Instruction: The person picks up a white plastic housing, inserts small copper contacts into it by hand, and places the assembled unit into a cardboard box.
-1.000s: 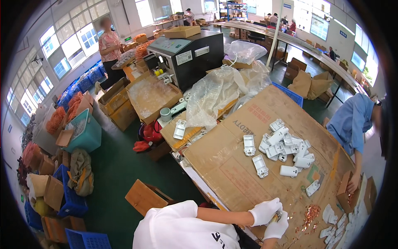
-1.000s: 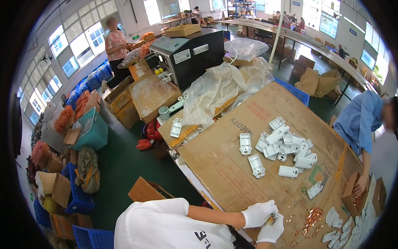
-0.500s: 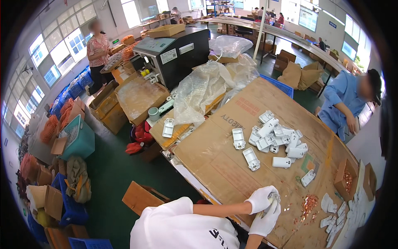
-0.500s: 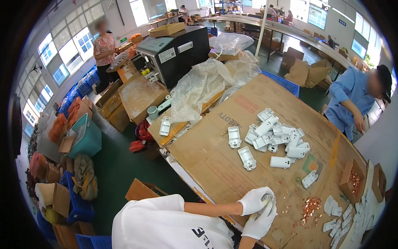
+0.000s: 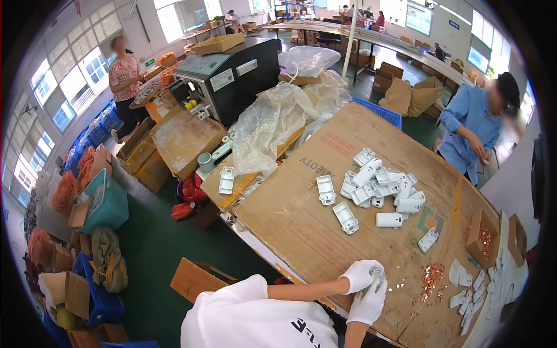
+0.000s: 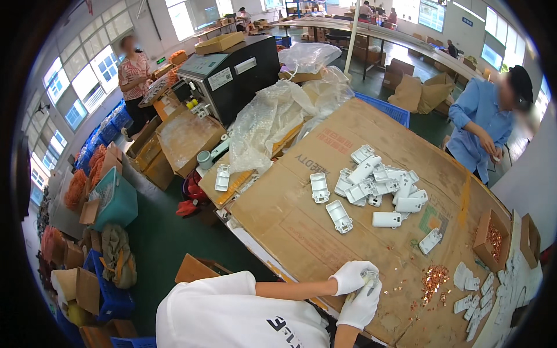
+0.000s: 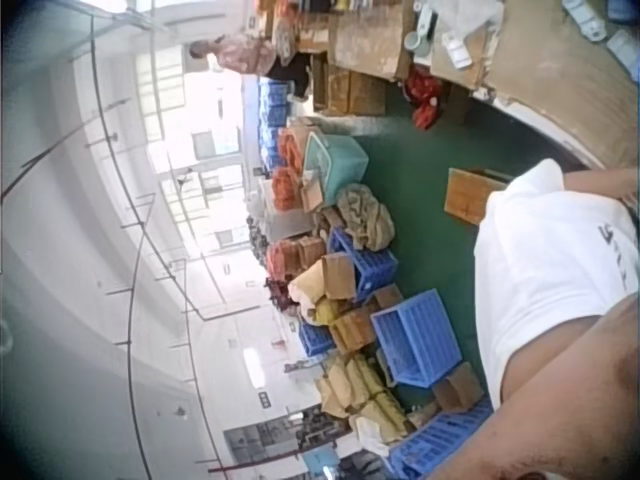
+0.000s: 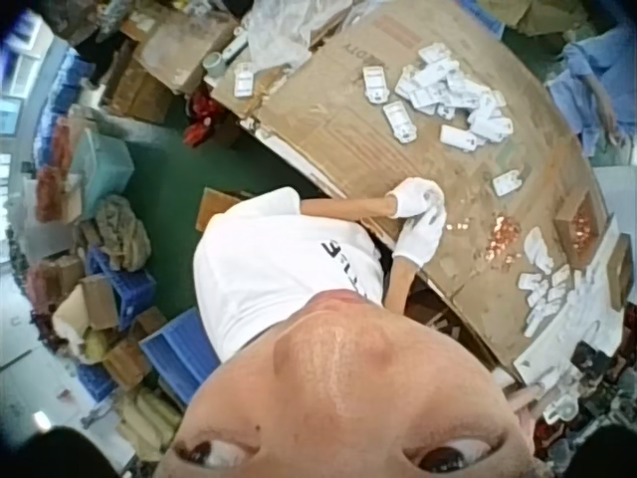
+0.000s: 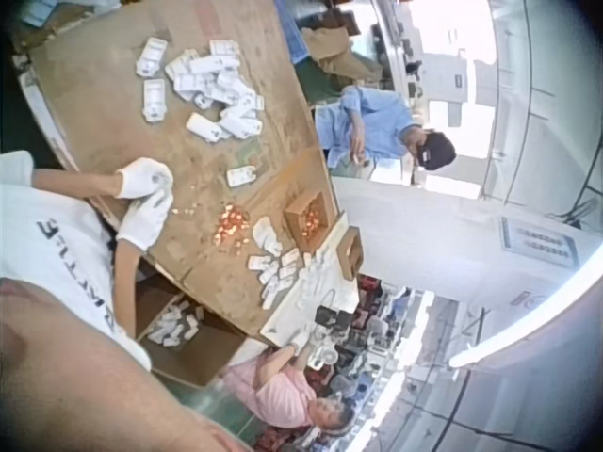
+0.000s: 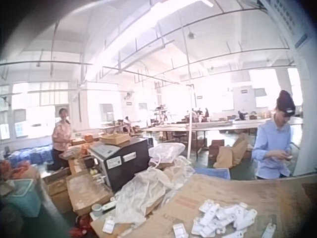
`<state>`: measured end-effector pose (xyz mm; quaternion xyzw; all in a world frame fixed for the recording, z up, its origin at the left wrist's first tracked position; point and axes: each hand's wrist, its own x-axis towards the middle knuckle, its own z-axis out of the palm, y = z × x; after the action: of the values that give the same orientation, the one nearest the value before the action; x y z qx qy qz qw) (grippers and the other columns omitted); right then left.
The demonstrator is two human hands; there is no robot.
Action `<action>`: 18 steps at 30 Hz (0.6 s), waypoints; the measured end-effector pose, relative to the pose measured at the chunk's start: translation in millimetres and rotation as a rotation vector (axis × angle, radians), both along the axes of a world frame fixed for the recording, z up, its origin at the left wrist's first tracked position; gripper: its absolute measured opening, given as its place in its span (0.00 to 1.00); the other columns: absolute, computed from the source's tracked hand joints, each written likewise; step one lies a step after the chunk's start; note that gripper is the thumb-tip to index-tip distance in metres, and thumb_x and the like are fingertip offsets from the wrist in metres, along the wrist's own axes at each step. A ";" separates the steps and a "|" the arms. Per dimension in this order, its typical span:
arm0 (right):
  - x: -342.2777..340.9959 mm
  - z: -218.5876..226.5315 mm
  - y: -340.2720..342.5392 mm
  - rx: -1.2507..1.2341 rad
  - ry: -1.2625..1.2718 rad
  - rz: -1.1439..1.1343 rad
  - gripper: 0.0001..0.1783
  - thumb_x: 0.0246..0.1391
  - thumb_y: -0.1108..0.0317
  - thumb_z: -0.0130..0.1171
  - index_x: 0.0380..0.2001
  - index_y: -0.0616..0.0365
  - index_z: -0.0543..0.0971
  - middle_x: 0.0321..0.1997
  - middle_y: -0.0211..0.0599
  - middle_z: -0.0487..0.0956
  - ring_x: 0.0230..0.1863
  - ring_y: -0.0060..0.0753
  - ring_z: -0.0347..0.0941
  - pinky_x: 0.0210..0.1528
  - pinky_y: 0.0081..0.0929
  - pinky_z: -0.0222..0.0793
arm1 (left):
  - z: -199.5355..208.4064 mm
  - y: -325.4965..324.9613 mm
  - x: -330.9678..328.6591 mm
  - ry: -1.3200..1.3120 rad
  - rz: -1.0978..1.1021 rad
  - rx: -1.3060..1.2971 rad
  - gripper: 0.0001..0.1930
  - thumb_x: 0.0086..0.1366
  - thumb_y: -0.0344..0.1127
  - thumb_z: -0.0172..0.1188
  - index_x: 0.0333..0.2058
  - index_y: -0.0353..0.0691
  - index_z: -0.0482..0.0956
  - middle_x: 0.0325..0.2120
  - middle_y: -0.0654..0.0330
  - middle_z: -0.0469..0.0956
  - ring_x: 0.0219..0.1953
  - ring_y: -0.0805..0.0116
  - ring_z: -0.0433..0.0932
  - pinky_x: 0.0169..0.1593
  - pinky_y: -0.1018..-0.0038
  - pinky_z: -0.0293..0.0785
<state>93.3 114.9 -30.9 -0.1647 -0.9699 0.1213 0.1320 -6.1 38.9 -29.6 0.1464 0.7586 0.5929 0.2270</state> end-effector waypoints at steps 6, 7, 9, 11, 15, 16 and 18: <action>-7.9 -9.8 1.3 -0.056 0.005 -0.055 0.28 0.45 0.68 0.61 0.54 0.55 0.73 0.55 0.43 0.74 0.48 0.49 0.74 0.48 0.40 0.73 | -11.2 3.9 -1.6 0.065 0.007 0.054 0.16 0.52 0.27 0.59 0.42 0.38 0.82 0.37 0.52 0.83 0.41 0.61 0.82 0.48 0.69 0.76; -10.6 -12.0 0.1 0.015 0.092 0.012 0.28 0.45 0.69 0.60 0.54 0.58 0.73 0.56 0.45 0.74 0.47 0.48 0.74 0.46 0.40 0.73 | -18.5 1.5 -3.7 0.090 0.048 0.036 0.16 0.52 0.24 0.58 0.42 0.36 0.82 0.37 0.53 0.83 0.41 0.64 0.82 0.48 0.70 0.77; -12.0 -17.6 -3.5 0.093 -0.004 0.004 0.31 0.44 0.68 0.60 0.56 0.59 0.71 0.61 0.48 0.70 0.47 0.47 0.74 0.45 0.38 0.74 | -26.5 -2.0 -8.7 0.011 0.077 0.105 0.14 0.55 0.26 0.59 0.41 0.37 0.82 0.37 0.52 0.84 0.40 0.65 0.83 0.46 0.71 0.77; -7.9 -16.5 -3.9 0.119 -0.039 0.009 0.34 0.44 0.65 0.62 0.57 0.59 0.69 0.63 0.53 0.68 0.48 0.47 0.73 0.46 0.37 0.74 | -31.4 -2.0 -9.8 0.070 0.058 0.096 0.14 0.56 0.23 0.58 0.42 0.35 0.81 0.36 0.54 0.84 0.39 0.68 0.82 0.45 0.73 0.77; 4.3 -13.3 1.5 0.073 0.022 0.004 0.34 0.46 0.64 0.63 0.58 0.59 0.68 0.62 0.55 0.67 0.51 0.49 0.72 0.48 0.39 0.74 | -33.2 5.6 -7.2 -0.010 0.007 0.147 0.16 0.56 0.19 0.57 0.44 0.33 0.81 0.35 0.54 0.84 0.38 0.71 0.81 0.44 0.75 0.76; 4.8 -14.2 1.8 0.075 0.027 0.006 0.34 0.46 0.64 0.63 0.58 0.60 0.68 0.62 0.55 0.66 0.51 0.49 0.72 0.48 0.38 0.74 | -31.8 6.0 -6.8 -0.031 0.007 0.157 0.16 0.56 0.19 0.56 0.44 0.33 0.81 0.35 0.54 0.84 0.38 0.71 0.81 0.44 0.75 0.76; 3.8 -13.9 -0.2 0.077 0.021 -0.002 0.33 0.47 0.64 0.62 0.58 0.60 0.69 0.61 0.54 0.67 0.51 0.48 0.72 0.48 0.37 0.74 | -31.6 4.9 -7.9 -0.057 0.003 0.154 0.15 0.57 0.19 0.56 0.44 0.32 0.81 0.35 0.54 0.84 0.38 0.70 0.81 0.44 0.76 0.76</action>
<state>97.0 114.7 -44.8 -0.1592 -0.9723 0.0854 0.1484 -14.0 43.8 -61.1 0.1454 0.7041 0.6539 0.2356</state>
